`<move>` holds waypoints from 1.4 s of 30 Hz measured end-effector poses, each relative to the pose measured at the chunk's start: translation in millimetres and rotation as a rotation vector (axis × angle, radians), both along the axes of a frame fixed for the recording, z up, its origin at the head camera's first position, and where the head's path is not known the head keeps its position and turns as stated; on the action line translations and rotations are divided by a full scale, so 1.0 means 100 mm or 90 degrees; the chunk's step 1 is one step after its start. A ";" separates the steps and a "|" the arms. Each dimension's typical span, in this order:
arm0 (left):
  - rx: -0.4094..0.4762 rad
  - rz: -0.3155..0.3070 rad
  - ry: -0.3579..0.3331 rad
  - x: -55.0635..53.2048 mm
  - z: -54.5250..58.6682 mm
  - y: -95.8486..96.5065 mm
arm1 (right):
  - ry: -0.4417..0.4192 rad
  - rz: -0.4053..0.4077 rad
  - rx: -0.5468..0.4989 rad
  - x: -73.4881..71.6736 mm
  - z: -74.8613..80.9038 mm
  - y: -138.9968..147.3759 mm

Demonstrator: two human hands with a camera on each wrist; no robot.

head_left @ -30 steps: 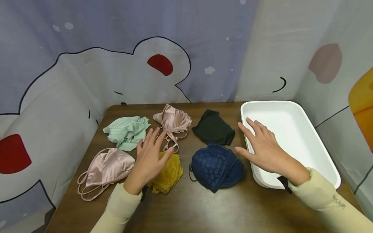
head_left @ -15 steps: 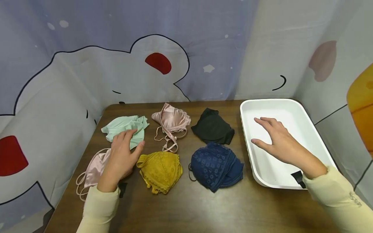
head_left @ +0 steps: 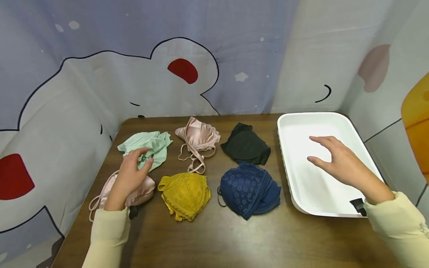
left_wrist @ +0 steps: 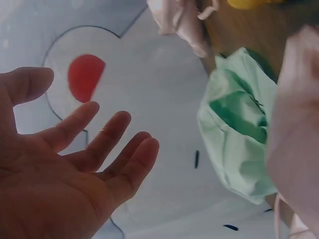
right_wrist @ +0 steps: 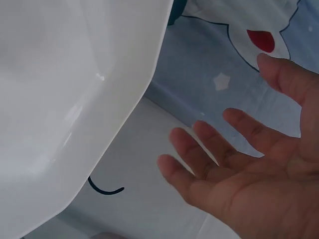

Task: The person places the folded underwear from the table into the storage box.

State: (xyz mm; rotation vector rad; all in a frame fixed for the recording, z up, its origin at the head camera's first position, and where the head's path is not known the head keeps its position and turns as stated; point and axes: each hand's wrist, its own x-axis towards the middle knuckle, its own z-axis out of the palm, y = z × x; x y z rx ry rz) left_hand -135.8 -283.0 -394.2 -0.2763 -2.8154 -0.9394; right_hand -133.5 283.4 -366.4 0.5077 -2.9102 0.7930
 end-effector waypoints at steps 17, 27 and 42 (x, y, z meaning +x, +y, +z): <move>-0.014 0.049 -0.047 -0.20 -0.05 -0.32 | -0.100 -0.094 0.055 -0.04 -0.17 0.58; -0.031 0.086 -0.071 -0.35 0.02 -0.51 | -0.116 -0.150 0.071 -0.03 -0.27 0.93; -0.038 0.133 -0.116 -0.55 0.00 -0.66 | -0.213 -0.247 0.080 0.00 -0.40 1.24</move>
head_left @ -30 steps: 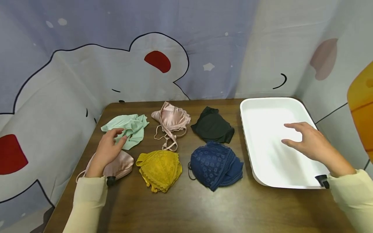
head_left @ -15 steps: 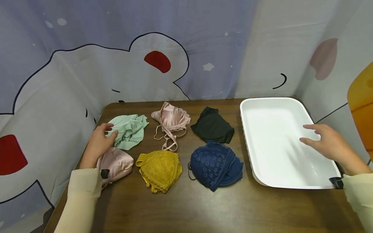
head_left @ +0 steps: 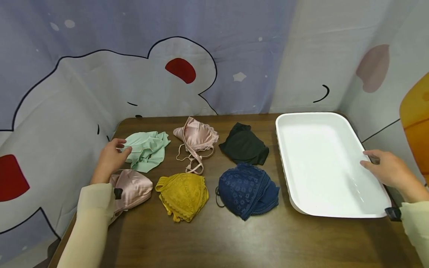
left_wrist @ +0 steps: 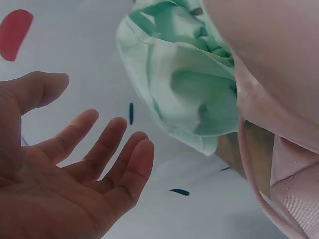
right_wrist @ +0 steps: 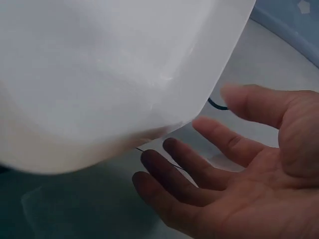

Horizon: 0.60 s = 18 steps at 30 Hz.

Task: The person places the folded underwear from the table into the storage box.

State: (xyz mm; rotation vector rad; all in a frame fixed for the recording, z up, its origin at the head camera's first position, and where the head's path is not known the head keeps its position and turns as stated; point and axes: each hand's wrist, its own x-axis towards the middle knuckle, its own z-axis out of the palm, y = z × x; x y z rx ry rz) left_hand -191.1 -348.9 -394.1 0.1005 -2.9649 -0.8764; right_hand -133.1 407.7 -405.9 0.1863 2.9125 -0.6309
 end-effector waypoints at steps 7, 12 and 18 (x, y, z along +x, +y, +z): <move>-0.042 -0.003 -0.087 -0.18 -0.02 -0.11 | -0.031 -0.031 -0.003 0.01 -0.07 0.05; -0.077 -0.016 -0.206 -0.32 -0.04 -0.17 | -0.019 -0.035 -0.004 0.01 -0.08 0.06; -0.054 -0.029 -0.315 -0.43 -0.10 -0.19 | -0.019 -0.035 -0.005 0.01 -0.06 0.05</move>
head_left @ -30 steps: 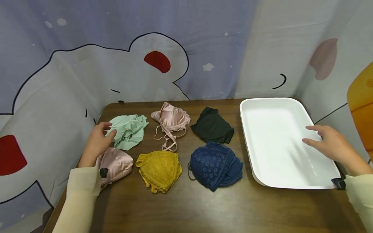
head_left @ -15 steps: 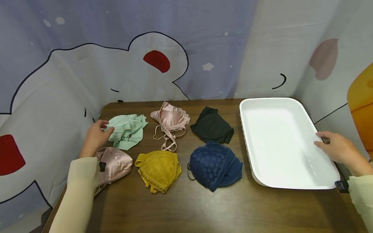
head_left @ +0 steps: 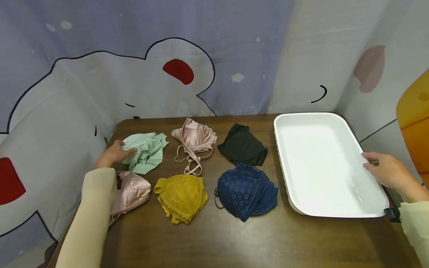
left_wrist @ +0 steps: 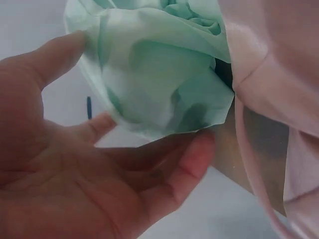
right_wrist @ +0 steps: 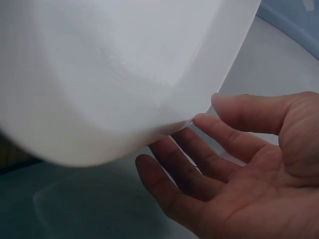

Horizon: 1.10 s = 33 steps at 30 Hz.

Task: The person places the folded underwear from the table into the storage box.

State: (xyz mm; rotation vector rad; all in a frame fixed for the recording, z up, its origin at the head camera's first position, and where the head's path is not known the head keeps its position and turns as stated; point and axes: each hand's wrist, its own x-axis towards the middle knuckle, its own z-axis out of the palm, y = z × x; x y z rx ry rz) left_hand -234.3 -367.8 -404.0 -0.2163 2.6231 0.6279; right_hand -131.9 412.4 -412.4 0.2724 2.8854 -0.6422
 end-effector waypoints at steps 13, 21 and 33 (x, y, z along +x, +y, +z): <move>0.174 0.016 -0.032 -0.17 -0.11 -0.03 | 0.004 -0.002 0.003 -0.01 -0.03 0.00; 0.140 0.013 -0.036 -0.24 -0.12 0.00 | 0.004 0.010 0.012 0.02 0.02 -0.01; -0.003 0.033 0.083 -0.33 -0.22 0.05 | -0.009 0.010 0.007 0.03 0.03 0.00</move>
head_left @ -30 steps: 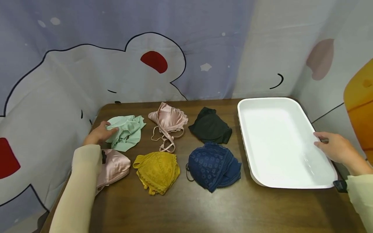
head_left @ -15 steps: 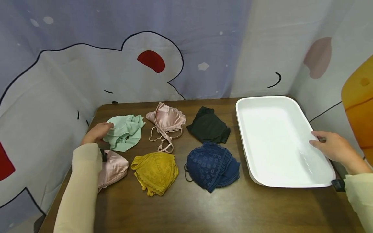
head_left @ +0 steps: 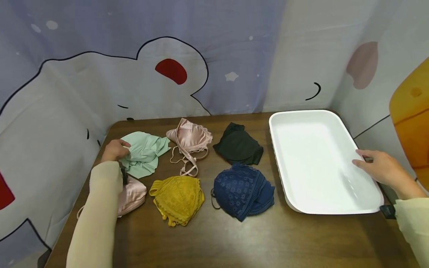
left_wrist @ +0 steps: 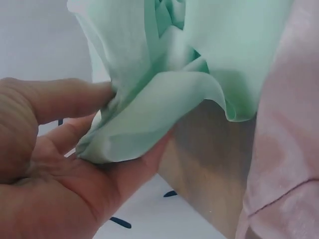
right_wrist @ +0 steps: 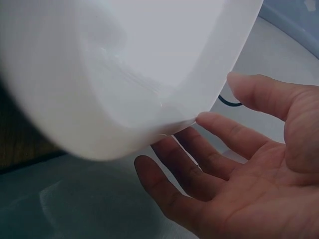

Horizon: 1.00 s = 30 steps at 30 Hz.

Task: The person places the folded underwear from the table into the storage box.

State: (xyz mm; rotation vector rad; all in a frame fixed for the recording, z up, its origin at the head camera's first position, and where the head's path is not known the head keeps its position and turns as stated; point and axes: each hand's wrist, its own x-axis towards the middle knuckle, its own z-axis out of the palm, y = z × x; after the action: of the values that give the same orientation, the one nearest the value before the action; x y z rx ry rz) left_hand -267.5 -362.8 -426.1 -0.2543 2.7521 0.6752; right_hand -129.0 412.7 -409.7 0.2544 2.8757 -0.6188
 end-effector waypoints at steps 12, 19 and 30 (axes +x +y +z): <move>0.019 0.000 0.156 0.02 0.06 0.00 | 0.000 0.010 0.003 -0.02 0.00 0.01; 0.033 0.001 0.214 0.05 0.23 0.04 | 0.006 0.005 0.001 -0.01 -0.03 0.02; 0.070 -0.015 0.339 0.13 0.56 0.11 | 0.010 -0.008 0.001 0.00 -0.05 0.01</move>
State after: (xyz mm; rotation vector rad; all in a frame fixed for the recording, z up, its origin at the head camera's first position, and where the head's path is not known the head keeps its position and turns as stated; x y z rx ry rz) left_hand -254.2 -352.1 -369.8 -0.0149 3.1901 1.0063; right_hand -128.7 413.2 -415.1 0.2683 2.8915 -0.6243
